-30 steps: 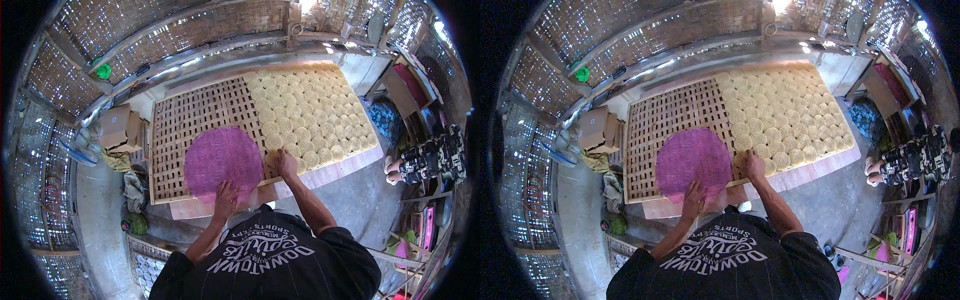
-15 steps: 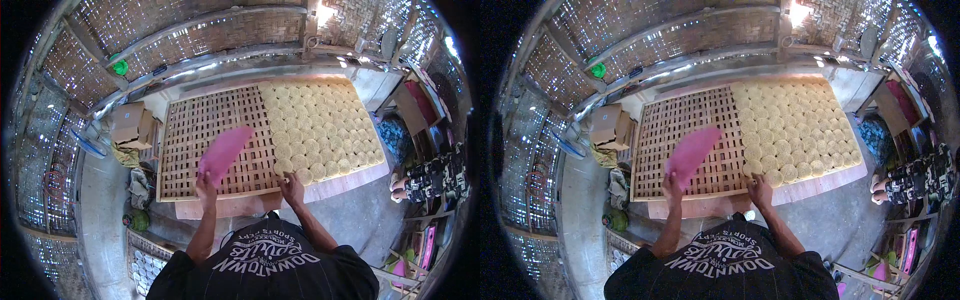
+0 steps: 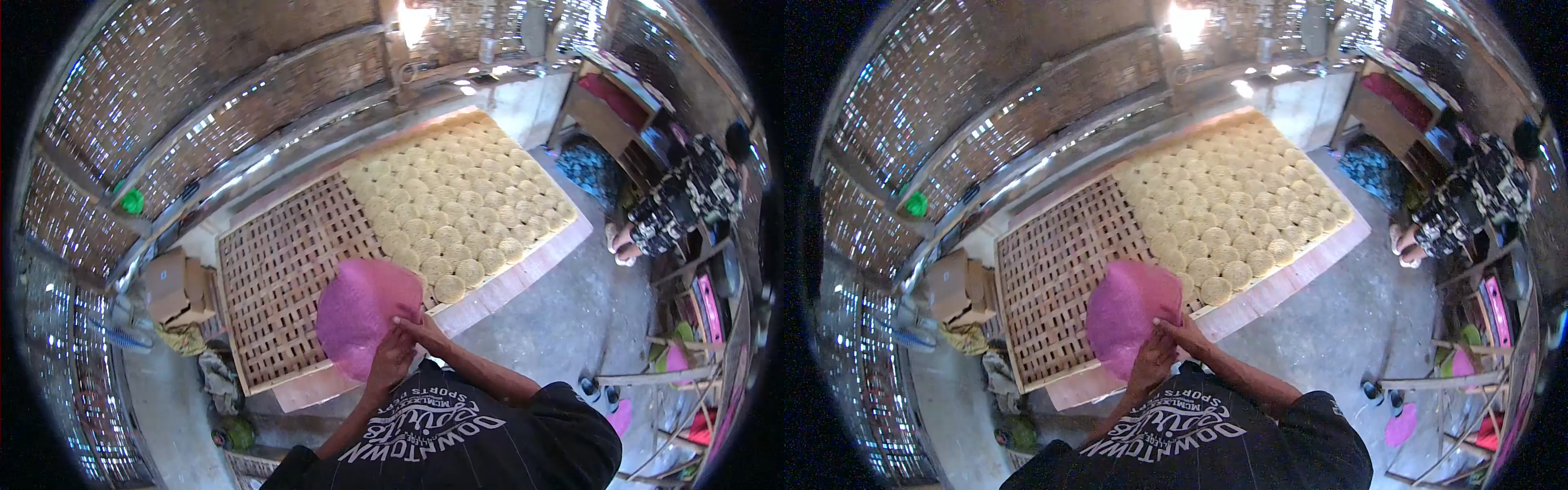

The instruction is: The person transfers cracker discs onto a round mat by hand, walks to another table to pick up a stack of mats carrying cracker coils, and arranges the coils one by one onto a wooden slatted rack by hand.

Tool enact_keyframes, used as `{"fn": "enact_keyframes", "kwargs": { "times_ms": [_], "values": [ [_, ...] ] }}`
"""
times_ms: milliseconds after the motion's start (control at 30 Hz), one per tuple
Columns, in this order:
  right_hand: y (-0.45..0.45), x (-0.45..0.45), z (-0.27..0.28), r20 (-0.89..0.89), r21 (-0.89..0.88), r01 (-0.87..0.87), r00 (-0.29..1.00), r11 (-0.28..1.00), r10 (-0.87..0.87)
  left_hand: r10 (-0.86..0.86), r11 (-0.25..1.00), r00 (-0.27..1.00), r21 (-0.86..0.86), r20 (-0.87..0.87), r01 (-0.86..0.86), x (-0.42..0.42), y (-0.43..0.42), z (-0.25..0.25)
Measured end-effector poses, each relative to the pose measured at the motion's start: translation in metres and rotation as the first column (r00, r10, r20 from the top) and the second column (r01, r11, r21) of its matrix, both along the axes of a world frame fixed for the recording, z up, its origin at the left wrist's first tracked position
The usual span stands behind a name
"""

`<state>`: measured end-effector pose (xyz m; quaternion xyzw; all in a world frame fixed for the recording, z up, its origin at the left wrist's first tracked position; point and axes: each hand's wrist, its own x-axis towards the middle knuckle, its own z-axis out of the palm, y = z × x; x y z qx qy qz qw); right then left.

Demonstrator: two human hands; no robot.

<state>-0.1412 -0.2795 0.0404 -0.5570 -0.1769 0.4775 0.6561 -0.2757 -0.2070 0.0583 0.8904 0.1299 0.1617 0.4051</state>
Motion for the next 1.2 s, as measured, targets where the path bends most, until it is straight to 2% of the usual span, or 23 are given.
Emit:
{"fn": "enact_keyframes", "kwargs": {
  "times_ms": [67, 167, 267, 367, 467, 667, 767, 867, 967, 1067, 1167, 1200],
  "values": [
    [-0.011, -0.002, -0.026, -0.003, -0.020, 0.089, 0.996, 0.996, -0.089, -0.129, 0.990, 0.991, 0.064, 0.045, 0.126, 0.001, -0.001, -0.004],
    [-0.030, 0.003, -0.052, -0.034, 0.011, 0.143, 0.989, 0.990, -0.143, -0.240, 0.971, 0.970, 0.003, 0.048, 0.240, 0.001, 0.003, 0.026],
    [-0.044, 0.006, -0.064, 0.003, 0.048, 0.215, 0.977, 0.975, -0.215, -0.142, 0.985, 0.990, -0.100, 0.020, 0.143, -0.003, 0.014, 0.002],
    [-0.063, -0.001, -0.007, -0.091, -0.040, 0.308, 0.946, 0.951, -0.310, -0.030, 0.954, 0.996, -0.299, -0.087, 0.002, 0.003, 0.014, 0.026],
    [-0.075, -0.011, -0.005, -0.062, -0.051, 0.393, 0.916, 0.918, -0.396, -0.009, 0.950, 0.997, -0.311, -0.082, -0.018, 0.012, 0.021, 0.024],
    [-0.095, -0.057, -0.008, -0.068, -0.038, 0.551, 0.831, 0.834, -0.552, -0.086, 0.871, 0.991, -0.490, -0.099, 0.027, 0.026, 0.028, 0.015],
    [-0.111, -0.079, -0.001, -0.094, -0.061, 0.621, 0.776, 0.781, -0.624, -0.202, 0.880, 0.975, -0.454, -0.093, 0.139, 0.031, 0.023, 0.006],
    [-0.130, -0.094, 0.002, -0.073, -0.021, 0.723, 0.688, 0.690, -0.722, -0.294, 0.756, 0.955, -0.602, 0.036, 0.255, 0.036, 0.004, 0.020],
    [-0.146, -0.099, 0.003, -0.077, -0.007, 0.820, 0.571, 0.573, -0.818, -0.379, 0.685, 0.916, -0.625, 0.133, 0.374, 0.039, -0.012, 0.021],
    [-0.164, -0.101, 0.016, -0.034, -0.024, 0.882, 0.470, 0.470, -0.882, -0.443, 0.698, 0.893, -0.595, 0.078, 0.399, 0.040, -0.029, 0.027],
    [-0.189, -0.100, 0.020, 0.028, 0.000, 0.935, 0.356, 0.356, -0.934, -0.476, 0.791, 0.871, -0.494, -0.125, 0.361, 0.036, -0.054, 0.057],
    [-0.198, -0.100, 0.021, 0.053, 0.009, 0.949, 0.315, 0.316, -0.948, -0.489, 0.779, 0.866, -0.501, -0.107, 0.378, 0.039, -0.060, 0.048]
  ]
}}
